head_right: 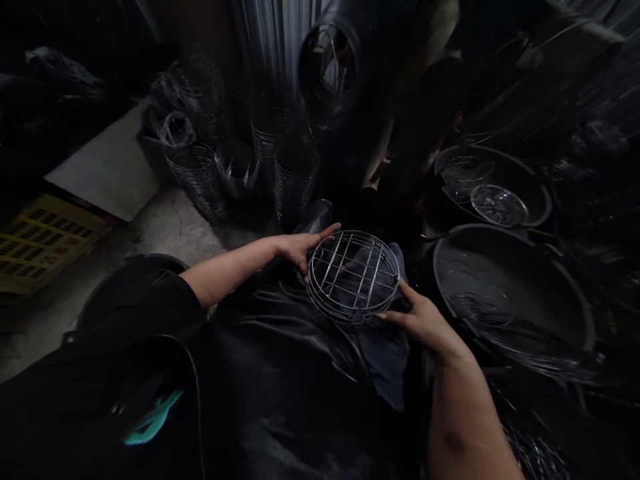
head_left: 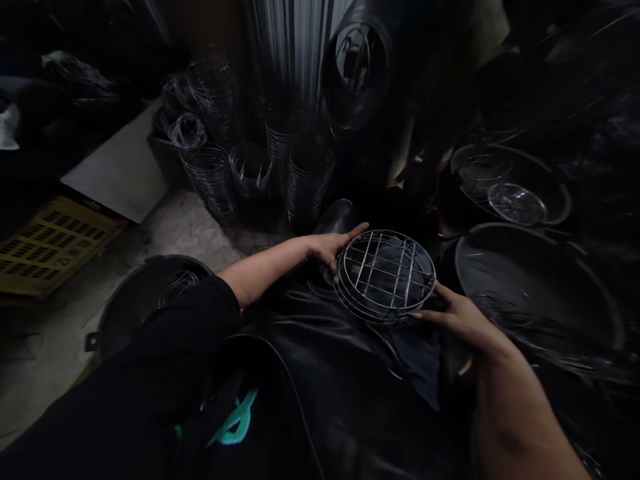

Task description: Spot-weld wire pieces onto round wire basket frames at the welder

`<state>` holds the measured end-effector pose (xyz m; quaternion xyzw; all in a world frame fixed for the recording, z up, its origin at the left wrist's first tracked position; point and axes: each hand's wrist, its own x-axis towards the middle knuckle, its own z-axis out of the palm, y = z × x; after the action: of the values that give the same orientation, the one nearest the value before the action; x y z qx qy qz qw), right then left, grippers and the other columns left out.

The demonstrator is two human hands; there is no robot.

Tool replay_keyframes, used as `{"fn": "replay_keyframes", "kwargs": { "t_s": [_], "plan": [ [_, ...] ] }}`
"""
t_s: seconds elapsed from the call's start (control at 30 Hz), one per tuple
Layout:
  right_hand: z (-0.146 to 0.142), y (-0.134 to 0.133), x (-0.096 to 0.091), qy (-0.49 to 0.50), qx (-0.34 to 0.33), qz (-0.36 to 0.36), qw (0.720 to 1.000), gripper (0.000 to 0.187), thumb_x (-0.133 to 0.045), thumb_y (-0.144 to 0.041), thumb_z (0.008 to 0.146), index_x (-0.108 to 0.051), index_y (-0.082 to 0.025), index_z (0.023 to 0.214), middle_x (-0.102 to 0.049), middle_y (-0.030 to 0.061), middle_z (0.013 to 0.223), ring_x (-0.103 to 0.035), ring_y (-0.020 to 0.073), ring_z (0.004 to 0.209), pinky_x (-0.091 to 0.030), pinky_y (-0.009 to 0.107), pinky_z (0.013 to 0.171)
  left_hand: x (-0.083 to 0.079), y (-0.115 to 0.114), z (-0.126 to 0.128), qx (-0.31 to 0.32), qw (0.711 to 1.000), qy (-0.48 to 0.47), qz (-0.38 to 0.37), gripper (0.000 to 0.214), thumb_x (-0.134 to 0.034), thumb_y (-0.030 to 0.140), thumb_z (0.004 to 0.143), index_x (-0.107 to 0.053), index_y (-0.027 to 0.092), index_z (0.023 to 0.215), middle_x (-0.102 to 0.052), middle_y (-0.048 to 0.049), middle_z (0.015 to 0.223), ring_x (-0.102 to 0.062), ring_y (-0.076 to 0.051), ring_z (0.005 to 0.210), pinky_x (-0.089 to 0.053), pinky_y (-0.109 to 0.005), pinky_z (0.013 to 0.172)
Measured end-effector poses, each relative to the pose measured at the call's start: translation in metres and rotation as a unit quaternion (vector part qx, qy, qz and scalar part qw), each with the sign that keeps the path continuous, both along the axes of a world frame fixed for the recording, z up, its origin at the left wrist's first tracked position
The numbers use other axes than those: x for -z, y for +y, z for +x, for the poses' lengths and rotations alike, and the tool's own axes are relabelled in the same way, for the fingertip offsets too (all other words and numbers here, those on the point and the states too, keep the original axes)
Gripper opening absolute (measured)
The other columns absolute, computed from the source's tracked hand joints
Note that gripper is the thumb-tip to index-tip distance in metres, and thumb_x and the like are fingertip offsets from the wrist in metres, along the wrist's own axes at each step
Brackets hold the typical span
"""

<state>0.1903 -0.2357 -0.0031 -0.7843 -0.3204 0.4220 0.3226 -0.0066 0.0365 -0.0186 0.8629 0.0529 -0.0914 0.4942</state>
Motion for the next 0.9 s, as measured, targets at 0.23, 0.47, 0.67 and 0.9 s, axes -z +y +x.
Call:
{"fn": "replay_keyframes", "kwargs": {
  "t_s": [0.23, 0.47, 0.67, 0.9],
  "plan": [
    [-0.006, 0.007, 0.009, -0.021, 0.072, 0.001, 0.997, 0.096, -0.082, -0.019, 0.042, -0.054, -0.013, 0.134, -0.07, 0.0085, 0.11, -0.064, 0.0311, 0.106, -0.052, 0.039, 0.094, -0.004, -0.004, -0.002, -0.015, 0.999, 0.031, -0.006, 0.146, -0.086, 0.02, 0.037, 0.006, 0.022, 0.151, -0.034, -0.012, 0.154, -0.032, -0.029, 0.141, -0.026, -0.041, 0.116],
    [-0.016, 0.007, 0.021, 0.064, 0.069, 0.106, 0.99, 0.101, -0.081, -0.024, 0.045, -0.047, -0.014, 0.139, -0.06, 0.012, 0.128, -0.058, 0.0313, 0.116, -0.045, 0.044, 0.102, -0.025, 0.019, 0.037, -0.177, 0.963, 0.109, -0.172, 0.113, -0.085, 0.041, 0.048, -0.032, 0.016, 0.146, -0.046, -0.0141, 0.145, -0.046, -0.027, 0.133, -0.045, -0.031, 0.1],
    [-0.032, 0.008, 0.015, 0.059, 0.103, 0.149, 0.982, 0.094, -0.078, -0.014, 0.043, -0.055, -0.017, 0.134, -0.061, 0.0076, 0.128, -0.059, 0.0272, 0.114, -0.043, 0.041, 0.104, -0.037, 0.013, 0.055, -0.137, 0.95, 0.208, -0.19, 0.049, -0.083, 0.04, 0.048, -0.071, 0.012, 0.086, -0.071, -0.0056, 0.073, -0.066, -0.021, 0.07, -0.055, -0.031, 0.066],
    [-0.02, -0.053, 0.033, 0.001, 0.299, 0.161, 0.941, 0.081, -0.078, -0.04, 0.06, -0.054, -0.016, 0.134, -0.072, 0.0042, 0.094, -0.066, 0.0192, 0.078, -0.054, 0.031, 0.074, -0.05, 0.006, 0.027, -0.229, 0.911, 0.204, -0.277, 0.067, -0.083, 0.021, 0.05, -0.064, 0.018, 0.115, -0.069, -0.0015, 0.076, -0.06, -0.009, 0.054, -0.045, -0.017, 0.046]
  ]
}}
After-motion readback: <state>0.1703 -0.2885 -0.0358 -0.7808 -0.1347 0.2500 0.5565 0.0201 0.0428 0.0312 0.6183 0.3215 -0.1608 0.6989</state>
